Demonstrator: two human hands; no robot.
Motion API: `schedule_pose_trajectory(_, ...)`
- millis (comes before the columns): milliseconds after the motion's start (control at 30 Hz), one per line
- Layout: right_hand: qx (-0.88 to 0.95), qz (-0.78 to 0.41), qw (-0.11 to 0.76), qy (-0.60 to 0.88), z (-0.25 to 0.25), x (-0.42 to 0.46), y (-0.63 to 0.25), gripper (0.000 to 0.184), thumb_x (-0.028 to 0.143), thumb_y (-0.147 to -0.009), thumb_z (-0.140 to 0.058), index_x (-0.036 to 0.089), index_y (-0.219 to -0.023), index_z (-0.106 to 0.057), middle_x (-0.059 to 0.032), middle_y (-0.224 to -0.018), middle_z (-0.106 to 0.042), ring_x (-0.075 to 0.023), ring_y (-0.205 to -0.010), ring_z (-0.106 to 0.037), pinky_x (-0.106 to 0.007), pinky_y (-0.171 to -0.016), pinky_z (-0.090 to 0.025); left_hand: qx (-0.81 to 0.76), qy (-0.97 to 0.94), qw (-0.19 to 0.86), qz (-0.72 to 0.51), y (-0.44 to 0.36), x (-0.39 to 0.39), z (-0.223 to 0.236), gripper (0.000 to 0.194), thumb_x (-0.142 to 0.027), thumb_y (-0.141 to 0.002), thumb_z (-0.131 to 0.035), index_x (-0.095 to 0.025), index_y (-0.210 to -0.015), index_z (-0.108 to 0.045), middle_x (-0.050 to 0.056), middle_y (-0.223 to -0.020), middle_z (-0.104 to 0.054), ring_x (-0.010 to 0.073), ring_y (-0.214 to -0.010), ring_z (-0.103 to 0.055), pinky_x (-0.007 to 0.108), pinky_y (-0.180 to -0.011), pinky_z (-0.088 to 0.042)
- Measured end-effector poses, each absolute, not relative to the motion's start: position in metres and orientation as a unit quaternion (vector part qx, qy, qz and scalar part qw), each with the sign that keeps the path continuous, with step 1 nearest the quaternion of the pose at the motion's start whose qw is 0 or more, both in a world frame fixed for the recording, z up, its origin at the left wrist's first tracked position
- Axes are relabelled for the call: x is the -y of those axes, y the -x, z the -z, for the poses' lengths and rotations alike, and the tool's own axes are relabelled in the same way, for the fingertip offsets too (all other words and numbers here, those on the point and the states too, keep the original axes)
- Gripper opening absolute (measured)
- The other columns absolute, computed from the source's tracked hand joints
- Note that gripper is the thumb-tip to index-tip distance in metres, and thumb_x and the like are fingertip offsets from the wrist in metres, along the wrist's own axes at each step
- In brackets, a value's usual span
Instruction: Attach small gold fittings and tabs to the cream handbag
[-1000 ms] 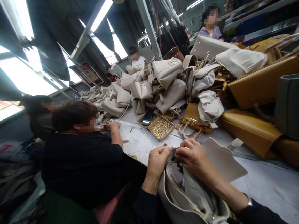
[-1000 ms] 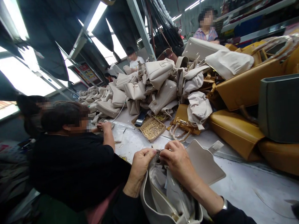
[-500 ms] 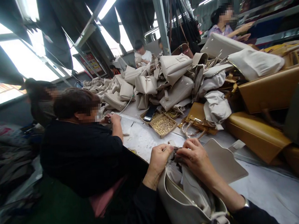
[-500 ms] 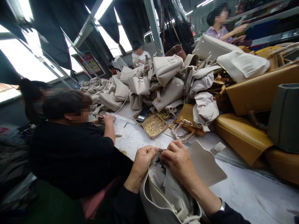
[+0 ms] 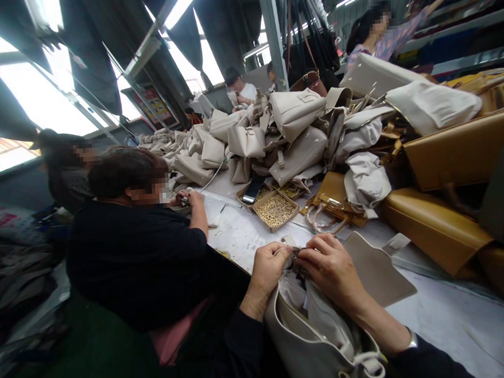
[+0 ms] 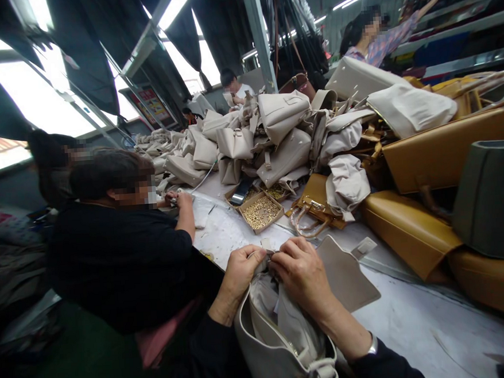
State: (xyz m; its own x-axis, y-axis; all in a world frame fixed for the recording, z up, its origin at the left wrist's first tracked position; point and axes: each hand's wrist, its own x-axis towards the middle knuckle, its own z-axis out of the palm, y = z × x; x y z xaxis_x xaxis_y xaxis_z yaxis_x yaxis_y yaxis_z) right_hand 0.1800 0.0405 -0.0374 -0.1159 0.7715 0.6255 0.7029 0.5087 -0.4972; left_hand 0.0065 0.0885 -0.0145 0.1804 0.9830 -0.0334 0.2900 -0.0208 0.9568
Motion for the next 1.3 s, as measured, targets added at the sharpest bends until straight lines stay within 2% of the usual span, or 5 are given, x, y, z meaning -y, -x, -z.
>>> schedule_pose_trajectory(200,0.739,-0.060,0.468,0.480,0.0422,-0.0434,-0.1813,0.010,0.024,-0.099,-0.067,0.022,-0.093,-0.075,-0.0062,-0.091,-0.068,-0.0251,-0.091,-0.054,-0.040,-0.082,-0.047,-0.524,-0.599,0.475,-0.376,-0.0062,-0.0900,0.0181,0.030,-0.044,-0.079,-0.073,-0.015,-0.074,-0.077,0.007,-0.076,-0.074,0.0186,-0.072,-0.064,0.026,-0.069,-0.049)
schedule_pose_trajectory(567,0.752,-0.049,0.451,0.478,0.0414,-0.0421,-0.1805,0.017,0.018,-0.101,-0.060,0.023,-0.099,-0.076,-0.0069,-0.090,-0.068,-0.0247,-0.092,-0.053,-0.039,-0.082,-0.049,-0.524,-0.583,0.487,-0.385,-0.0070,-0.0914,0.0203,0.032,-0.046,-0.077,-0.075,-0.014,-0.074,-0.077,0.007,-0.076,-0.073,0.0178,-0.071,-0.062,0.025,-0.066,-0.047)
schedule_pose_trajectory(933,0.747,-0.046,0.462,0.476,0.0418,-0.0417,-0.1811,0.020,0.017,-0.101,-0.058,0.025,-0.097,-0.077,-0.0065,-0.088,-0.068,-0.0247,-0.091,-0.055,-0.037,-0.080,-0.049,-0.523,-0.587,0.485,-0.382,-0.0071,-0.0893,0.0185,0.036,-0.050,-0.076,-0.076,-0.015,-0.074,-0.077,0.006,-0.074,-0.073,0.0182,-0.070,-0.063,0.026,-0.065,-0.048)
schedule_pose_trajectory(1300,0.741,-0.065,0.468,0.478,0.0464,-0.0444,-0.1808,0.015,0.020,-0.102,-0.060,0.023,-0.093,-0.073,-0.0060,-0.089,-0.067,-0.0246,-0.092,-0.054,-0.038,-0.081,-0.047,-0.518,-0.599,0.482,-0.375,-0.0072,-0.0896,0.0183,0.037,-0.052,-0.076,-0.075,-0.015,-0.073,-0.076,0.005,-0.073,-0.071,0.0177,-0.069,-0.061,0.026,-0.065,-0.047)
